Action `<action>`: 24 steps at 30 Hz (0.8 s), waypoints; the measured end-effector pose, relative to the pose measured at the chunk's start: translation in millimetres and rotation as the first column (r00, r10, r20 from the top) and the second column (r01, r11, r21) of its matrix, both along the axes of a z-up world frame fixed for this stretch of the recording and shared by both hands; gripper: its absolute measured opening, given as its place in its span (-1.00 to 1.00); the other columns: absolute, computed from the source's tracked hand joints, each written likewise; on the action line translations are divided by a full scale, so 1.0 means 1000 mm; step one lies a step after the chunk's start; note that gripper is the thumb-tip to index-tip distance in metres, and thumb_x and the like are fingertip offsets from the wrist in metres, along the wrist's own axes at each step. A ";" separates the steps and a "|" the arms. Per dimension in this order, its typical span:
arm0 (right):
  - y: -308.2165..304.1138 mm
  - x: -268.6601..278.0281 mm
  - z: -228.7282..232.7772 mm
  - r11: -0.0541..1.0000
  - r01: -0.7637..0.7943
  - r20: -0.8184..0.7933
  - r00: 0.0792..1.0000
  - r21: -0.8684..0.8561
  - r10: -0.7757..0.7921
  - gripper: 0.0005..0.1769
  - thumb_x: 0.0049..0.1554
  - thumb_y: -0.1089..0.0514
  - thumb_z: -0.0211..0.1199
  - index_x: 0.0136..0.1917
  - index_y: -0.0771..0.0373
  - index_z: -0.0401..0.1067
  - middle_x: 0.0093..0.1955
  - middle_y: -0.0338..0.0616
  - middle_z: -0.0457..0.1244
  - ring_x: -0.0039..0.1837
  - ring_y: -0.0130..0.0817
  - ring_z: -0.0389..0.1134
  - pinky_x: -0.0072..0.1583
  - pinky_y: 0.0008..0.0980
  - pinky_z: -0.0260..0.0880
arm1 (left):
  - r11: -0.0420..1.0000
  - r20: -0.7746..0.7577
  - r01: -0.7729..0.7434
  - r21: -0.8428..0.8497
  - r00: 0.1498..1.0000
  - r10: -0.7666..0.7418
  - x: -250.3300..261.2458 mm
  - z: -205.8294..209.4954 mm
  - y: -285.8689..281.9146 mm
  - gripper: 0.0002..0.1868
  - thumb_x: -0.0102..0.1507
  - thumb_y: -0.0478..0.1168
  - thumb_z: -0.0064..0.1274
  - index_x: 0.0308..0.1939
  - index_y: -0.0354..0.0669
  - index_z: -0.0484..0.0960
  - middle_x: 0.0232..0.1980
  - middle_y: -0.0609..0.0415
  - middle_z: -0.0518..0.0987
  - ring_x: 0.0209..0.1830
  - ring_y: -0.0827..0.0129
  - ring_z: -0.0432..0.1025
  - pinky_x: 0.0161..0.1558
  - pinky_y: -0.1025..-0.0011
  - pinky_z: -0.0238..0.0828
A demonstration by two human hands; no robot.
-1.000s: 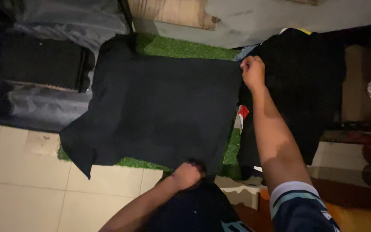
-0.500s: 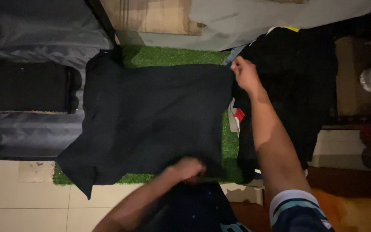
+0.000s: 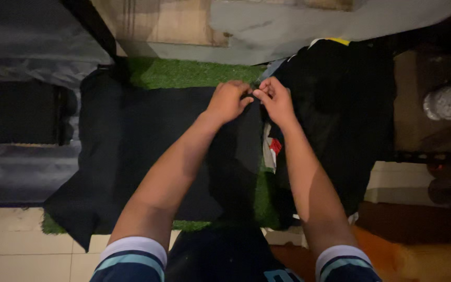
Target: The person picks up a dark garment from a pile on the floor, spreads it out on a small patch of artificial turf, and folds the sleeves and body inward by hand before placing the folded item into an open suitcase.
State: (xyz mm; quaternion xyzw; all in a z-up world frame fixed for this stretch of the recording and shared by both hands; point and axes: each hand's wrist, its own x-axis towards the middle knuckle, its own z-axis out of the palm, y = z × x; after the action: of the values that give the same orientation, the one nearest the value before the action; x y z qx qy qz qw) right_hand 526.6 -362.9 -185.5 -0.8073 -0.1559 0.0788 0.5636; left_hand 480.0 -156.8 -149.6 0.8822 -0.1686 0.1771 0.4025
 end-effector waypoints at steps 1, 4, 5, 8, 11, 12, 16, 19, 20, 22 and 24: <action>0.000 -0.002 -0.002 0.996 0.007 0.020 1.000 0.088 -0.009 -0.79 0.22 0.29 0.39 0.00 0.32 0.36 -0.22 -0.33 0.25 -0.15 -0.62 0.26 -0.07 -0.49 0.31 | 0.997 -0.119 0.057 -0.049 0.991 -0.062 0.005 -0.004 -0.001 -0.74 0.13 -0.17 0.33 -0.18 -0.17 0.67 -0.18 -0.08 0.62 -0.16 -0.07 0.52 -0.13 0.11 0.43; -0.004 -0.009 -0.009 0.976 -0.006 -0.035 0.999 0.216 0.014 -0.72 0.17 0.30 0.36 0.10 0.28 0.35 -0.06 -0.39 0.30 -0.01 -0.66 0.30 0.04 -0.54 0.33 | 0.981 -0.115 0.111 -0.161 0.985 -0.131 0.012 -0.011 0.001 -0.79 0.11 -0.26 0.32 -0.25 -0.22 0.64 -0.27 -0.08 0.59 -0.24 -0.03 0.54 -0.19 0.15 0.46; -0.006 -0.013 -0.014 0.965 -0.024 -0.110 0.992 0.260 0.054 -0.61 0.09 0.29 0.34 0.18 0.22 0.33 0.03 -0.45 0.35 0.06 -0.69 0.35 0.08 -0.57 0.38 | 0.981 -0.121 0.112 -0.159 0.984 -0.132 0.013 -0.012 0.002 -0.79 0.11 -0.26 0.32 -0.25 -0.22 0.64 -0.27 -0.08 0.59 -0.24 -0.03 0.54 -0.19 0.15 0.46; -0.013 -0.019 -0.037 0.983 -0.097 -0.206 0.970 0.157 0.129 -0.78 0.17 0.28 0.34 0.11 0.24 0.48 -0.08 -0.40 0.35 -0.05 -0.66 0.31 0.03 -0.55 0.35 | 0.970 -0.145 0.176 -0.165 0.969 -0.200 0.017 -0.014 0.004 -0.82 0.16 -0.29 0.31 -0.24 -0.23 0.63 -0.27 -0.09 0.59 -0.24 0.00 0.53 -0.17 0.16 0.46; -0.017 -0.028 -0.066 0.971 0.012 -0.273 0.961 0.240 0.055 -0.92 0.20 0.26 0.34 -0.02 0.26 0.49 -0.13 -0.39 0.34 -0.10 -0.62 0.31 -0.03 -0.51 0.33 | 0.970 -0.166 0.188 -0.157 0.963 -0.213 0.020 -0.014 0.006 -0.81 0.14 -0.30 0.33 -0.28 -0.25 0.61 -0.29 -0.10 0.58 -0.27 0.00 0.52 -0.20 0.17 0.44; -0.017 -0.031 -0.072 0.970 0.014 -0.276 0.960 0.241 0.055 -0.92 0.20 0.26 0.34 -0.02 0.26 0.49 -0.13 -0.39 0.34 -0.10 -0.62 0.31 -0.03 -0.51 0.33 | 0.956 -0.197 0.183 -0.229 0.953 -0.230 0.021 -0.014 0.007 -0.82 0.15 -0.30 0.31 -0.29 -0.26 0.60 -0.29 -0.11 0.57 -0.31 0.05 0.54 -0.23 0.20 0.46; -0.013 -0.042 -0.071 0.991 0.095 -0.153 0.985 0.094 -0.080 -0.79 0.25 0.20 0.41 -0.10 0.27 0.39 -0.20 -0.39 0.18 -0.13 -0.61 0.15 -0.06 -0.48 0.21 | 0.942 -0.219 0.188 -0.277 0.943 -0.252 0.026 -0.017 0.004 -0.84 0.19 -0.34 0.24 -0.30 -0.29 0.55 -0.33 -0.14 0.58 -0.37 0.07 0.54 -0.27 0.20 0.45; -0.007 -0.047 -0.060 0.981 0.036 -0.222 0.975 0.191 0.008 -0.83 0.14 0.19 0.37 -0.06 0.19 0.39 -0.18 -0.47 0.25 -0.11 -0.66 0.23 -0.04 -0.53 0.28 | 0.946 -0.297 0.155 -0.284 0.924 -0.241 0.033 -0.025 -0.001 -0.83 0.26 -0.32 0.19 -0.21 -0.31 0.51 -0.33 -0.18 0.60 -0.32 0.00 0.53 -0.23 0.15 0.44; -0.009 -0.049 -0.061 0.976 -0.009 -0.282 0.957 0.218 0.072 -0.76 0.07 0.20 0.38 -0.02 0.16 0.37 -0.17 -0.49 0.28 -0.10 -0.67 0.28 -0.04 -0.53 0.32 | 0.945 -0.297 0.160 -0.285 0.923 -0.245 0.035 -0.029 -0.002 -0.83 0.26 -0.32 0.19 -0.21 -0.31 0.51 -0.33 -0.18 0.60 -0.32 0.00 0.53 -0.23 0.15 0.44; -0.014 -0.054 -0.073 0.997 -0.012 -0.241 0.970 0.070 0.028 -0.77 0.17 0.18 0.40 -0.07 0.25 0.36 -0.20 -0.40 0.19 -0.12 -0.61 0.19 -0.06 -0.47 0.26 | 0.965 -0.281 0.192 -0.177 0.930 -0.236 0.041 -0.036 -0.001 -0.87 0.33 -0.31 0.10 -0.13 -0.31 0.52 -0.24 -0.23 0.60 -0.21 -0.15 0.50 -0.18 0.07 0.40; -0.020 -0.057 -0.089 0.997 -0.013 -0.200 0.980 -0.079 -0.003 -0.70 0.27 0.16 0.42 -0.11 0.33 0.35 -0.23 -0.31 0.10 -0.13 -0.54 0.11 -0.09 -0.40 0.20 | 0.954 -0.271 0.281 -0.109 0.915 -0.300 0.047 -0.041 0.001 -0.85 0.32 -0.26 0.13 -0.14 -0.28 0.55 -0.22 -0.23 0.61 -0.19 -0.17 0.50 -0.16 0.05 0.39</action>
State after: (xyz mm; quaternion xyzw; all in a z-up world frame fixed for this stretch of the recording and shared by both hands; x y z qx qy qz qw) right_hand 469.4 -382.7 -274.1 -0.8168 -0.0972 0.1672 0.5435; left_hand 527.4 -155.5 -190.3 0.8494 -0.2320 -0.0076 0.4739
